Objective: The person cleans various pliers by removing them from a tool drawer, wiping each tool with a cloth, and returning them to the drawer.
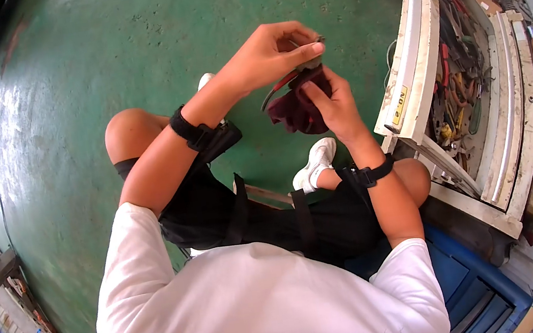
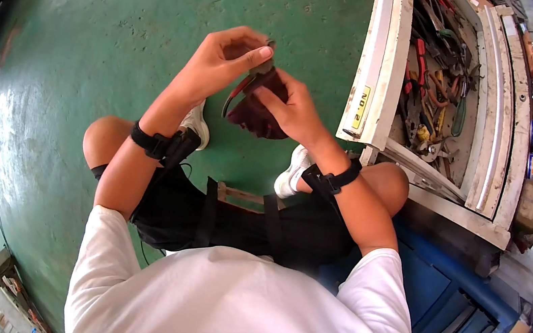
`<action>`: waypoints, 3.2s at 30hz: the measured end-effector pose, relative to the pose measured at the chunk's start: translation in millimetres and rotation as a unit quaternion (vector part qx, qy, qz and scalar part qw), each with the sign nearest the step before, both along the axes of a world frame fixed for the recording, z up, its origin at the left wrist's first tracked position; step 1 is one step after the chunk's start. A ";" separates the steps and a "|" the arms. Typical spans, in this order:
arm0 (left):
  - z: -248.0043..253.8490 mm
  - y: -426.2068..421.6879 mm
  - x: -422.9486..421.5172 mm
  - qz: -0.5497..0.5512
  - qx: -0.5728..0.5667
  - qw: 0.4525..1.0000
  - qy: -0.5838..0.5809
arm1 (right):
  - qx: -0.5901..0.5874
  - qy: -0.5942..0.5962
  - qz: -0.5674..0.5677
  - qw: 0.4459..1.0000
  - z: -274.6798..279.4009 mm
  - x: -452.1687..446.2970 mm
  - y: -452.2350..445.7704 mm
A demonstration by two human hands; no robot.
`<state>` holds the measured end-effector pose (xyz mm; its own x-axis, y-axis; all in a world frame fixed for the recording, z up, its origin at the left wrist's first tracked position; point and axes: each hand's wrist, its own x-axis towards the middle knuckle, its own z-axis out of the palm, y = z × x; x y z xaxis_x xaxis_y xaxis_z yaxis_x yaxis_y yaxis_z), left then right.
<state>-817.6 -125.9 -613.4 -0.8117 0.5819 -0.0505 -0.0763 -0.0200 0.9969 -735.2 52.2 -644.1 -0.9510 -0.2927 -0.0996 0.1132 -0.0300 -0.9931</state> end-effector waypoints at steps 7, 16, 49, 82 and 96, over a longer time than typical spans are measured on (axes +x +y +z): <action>-6.5 -33.5 -13.3 -0.263 -0.077 0.960 0.055 | -0.074 0.041 -0.181 0.980 -8.2 3.6 -1.8; -28.3 -5.5 30.7 -0.179 -0.067 0.981 -0.006 | -0.029 0.076 -0.254 0.964 -1.5 1.3 -5.9; -18.3 -5.5 20.8 -0.057 -0.130 0.983 0.120 | 0.068 0.080 -0.283 0.954 -12.5 -1.6 -10.8; -61.6 4.2 42.3 -0.051 0.390 0.879 -0.270 | -0.135 0.069 -0.321 0.935 11.7 -4.6 -18.8; -28.7 -6.2 30.9 0.006 0.128 0.952 -0.279 | -0.035 0.057 -0.268 0.961 9.8 -1.0 -5.5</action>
<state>-786.7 -132.1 -642.2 -0.7073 0.6233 -0.3336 -0.5907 -0.2617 0.7633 -736.2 46.7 -634.3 -0.9704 0.2409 0.0173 -0.0477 -0.1212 -0.9915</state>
